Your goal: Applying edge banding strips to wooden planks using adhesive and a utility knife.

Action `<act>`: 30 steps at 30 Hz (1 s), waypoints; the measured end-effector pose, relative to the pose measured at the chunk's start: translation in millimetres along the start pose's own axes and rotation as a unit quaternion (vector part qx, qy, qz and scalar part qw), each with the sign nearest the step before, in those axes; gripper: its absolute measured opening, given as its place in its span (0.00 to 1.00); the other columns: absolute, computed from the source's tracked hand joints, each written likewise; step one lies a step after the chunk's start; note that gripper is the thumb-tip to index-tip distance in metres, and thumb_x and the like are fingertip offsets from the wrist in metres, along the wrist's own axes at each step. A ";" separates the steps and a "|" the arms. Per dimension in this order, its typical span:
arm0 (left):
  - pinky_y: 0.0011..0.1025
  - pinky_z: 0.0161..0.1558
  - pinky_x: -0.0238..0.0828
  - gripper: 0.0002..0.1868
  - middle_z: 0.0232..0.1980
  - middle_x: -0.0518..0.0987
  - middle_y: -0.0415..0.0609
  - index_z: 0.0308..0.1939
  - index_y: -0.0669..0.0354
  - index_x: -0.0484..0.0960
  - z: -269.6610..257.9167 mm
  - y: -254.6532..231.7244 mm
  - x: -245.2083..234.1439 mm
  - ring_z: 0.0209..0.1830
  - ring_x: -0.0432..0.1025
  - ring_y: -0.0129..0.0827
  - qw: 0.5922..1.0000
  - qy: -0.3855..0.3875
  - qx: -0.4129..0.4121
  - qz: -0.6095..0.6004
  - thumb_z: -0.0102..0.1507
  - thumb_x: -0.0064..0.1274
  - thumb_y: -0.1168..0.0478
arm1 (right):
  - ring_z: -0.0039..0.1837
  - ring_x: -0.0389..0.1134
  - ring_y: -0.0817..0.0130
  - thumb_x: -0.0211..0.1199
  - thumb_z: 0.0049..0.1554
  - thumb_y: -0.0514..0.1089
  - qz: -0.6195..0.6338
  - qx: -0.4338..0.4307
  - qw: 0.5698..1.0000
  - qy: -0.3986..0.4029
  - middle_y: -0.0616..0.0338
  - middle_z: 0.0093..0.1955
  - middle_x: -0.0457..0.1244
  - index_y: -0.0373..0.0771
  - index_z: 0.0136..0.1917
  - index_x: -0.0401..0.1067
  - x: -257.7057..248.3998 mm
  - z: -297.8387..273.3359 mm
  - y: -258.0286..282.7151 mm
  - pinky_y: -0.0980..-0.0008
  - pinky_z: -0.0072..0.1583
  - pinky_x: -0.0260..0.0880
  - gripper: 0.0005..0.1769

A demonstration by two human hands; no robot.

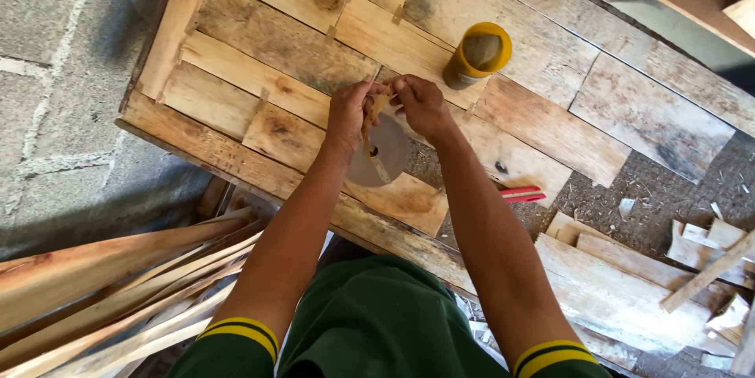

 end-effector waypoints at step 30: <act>0.31 0.28 0.81 0.13 0.37 0.85 0.66 0.37 0.77 0.82 65.2 -5.4 -22.7 0.29 0.83 0.38 0.963 -0.057 -0.183 0.188 0.61 0.66 0.65 | 0.45 0.70 0.53 0.61 0.63 0.43 -0.440 -0.087 0.893 -0.036 0.49 0.44 0.67 0.38 0.45 0.72 19.0 66.5 49.2 0.52 0.49 0.69 0.07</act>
Point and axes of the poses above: each hand's wrist, its own z-axis towards the middle knuckle, its own x-axis out of the palm, y = z × x, the point moved 5 cm from there along z, towards the middle knuckle
